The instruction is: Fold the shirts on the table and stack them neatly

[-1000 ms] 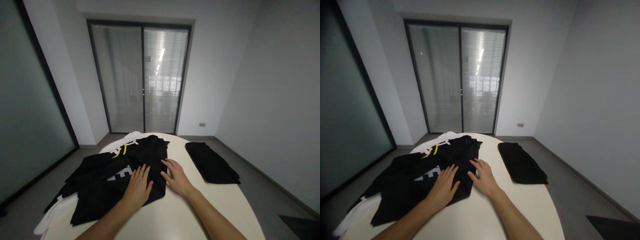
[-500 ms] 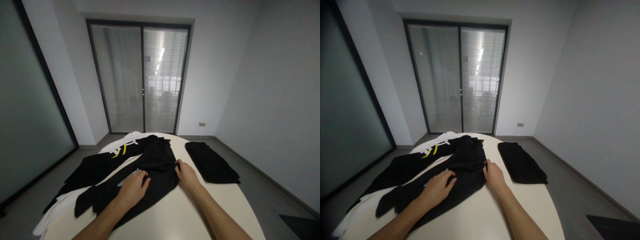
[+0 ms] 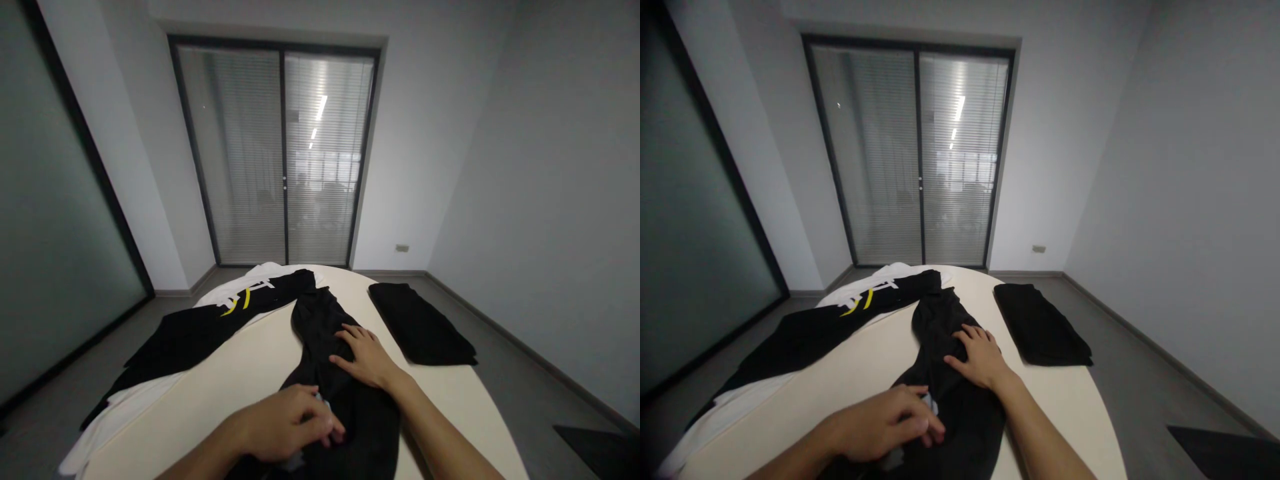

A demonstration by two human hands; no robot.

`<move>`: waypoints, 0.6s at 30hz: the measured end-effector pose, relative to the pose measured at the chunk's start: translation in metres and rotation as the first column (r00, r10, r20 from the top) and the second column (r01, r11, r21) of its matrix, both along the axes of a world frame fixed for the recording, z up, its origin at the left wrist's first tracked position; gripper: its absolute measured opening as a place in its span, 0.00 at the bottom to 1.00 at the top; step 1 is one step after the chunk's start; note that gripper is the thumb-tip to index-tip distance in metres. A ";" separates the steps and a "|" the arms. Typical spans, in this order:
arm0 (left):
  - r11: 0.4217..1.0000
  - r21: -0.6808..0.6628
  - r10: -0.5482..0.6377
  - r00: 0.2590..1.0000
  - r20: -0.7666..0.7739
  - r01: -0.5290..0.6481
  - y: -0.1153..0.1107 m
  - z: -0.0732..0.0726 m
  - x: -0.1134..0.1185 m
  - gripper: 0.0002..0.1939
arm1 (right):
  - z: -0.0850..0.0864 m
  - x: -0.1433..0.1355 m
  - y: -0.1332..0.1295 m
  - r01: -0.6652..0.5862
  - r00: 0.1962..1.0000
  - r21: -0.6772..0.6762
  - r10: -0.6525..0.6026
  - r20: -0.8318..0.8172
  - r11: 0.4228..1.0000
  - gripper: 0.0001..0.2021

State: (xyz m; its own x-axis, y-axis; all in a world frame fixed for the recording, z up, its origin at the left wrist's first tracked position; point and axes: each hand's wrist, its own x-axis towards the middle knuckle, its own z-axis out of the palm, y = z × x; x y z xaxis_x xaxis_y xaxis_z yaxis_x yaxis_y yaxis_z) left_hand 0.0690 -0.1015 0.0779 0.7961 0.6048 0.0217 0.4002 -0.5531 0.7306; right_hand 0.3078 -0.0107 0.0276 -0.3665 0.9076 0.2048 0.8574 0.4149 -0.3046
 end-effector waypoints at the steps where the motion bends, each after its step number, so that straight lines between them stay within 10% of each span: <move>1: 0.994 0.051 0.092 0.996 0.012 -0.092 0.005 -0.005 -0.001 0.18 | 0.000 0.000 0.000 -0.022 1.000 -0.009 0.022 -0.011 1.000 0.17; 7: 0.832 0.401 0.473 0.867 -0.153 -0.383 0.031 -0.039 -0.018 0.28 | 0.007 0.005 0.010 0.092 0.930 -0.099 -0.121 -0.346 0.991 0.18; 14: 0.657 0.555 0.725 0.629 -0.279 -0.511 0.036 -0.024 -0.028 0.30 | 0.001 0.040 0.034 0.533 0.540 -0.076 -0.407 -0.736 0.843 0.24; 18: 0.630 0.559 0.770 0.527 -0.360 -0.538 0.042 -0.022 -0.038 0.28 | 0.006 0.051 0.033 0.590 0.606 0.068 -0.386 -0.695 0.804 0.29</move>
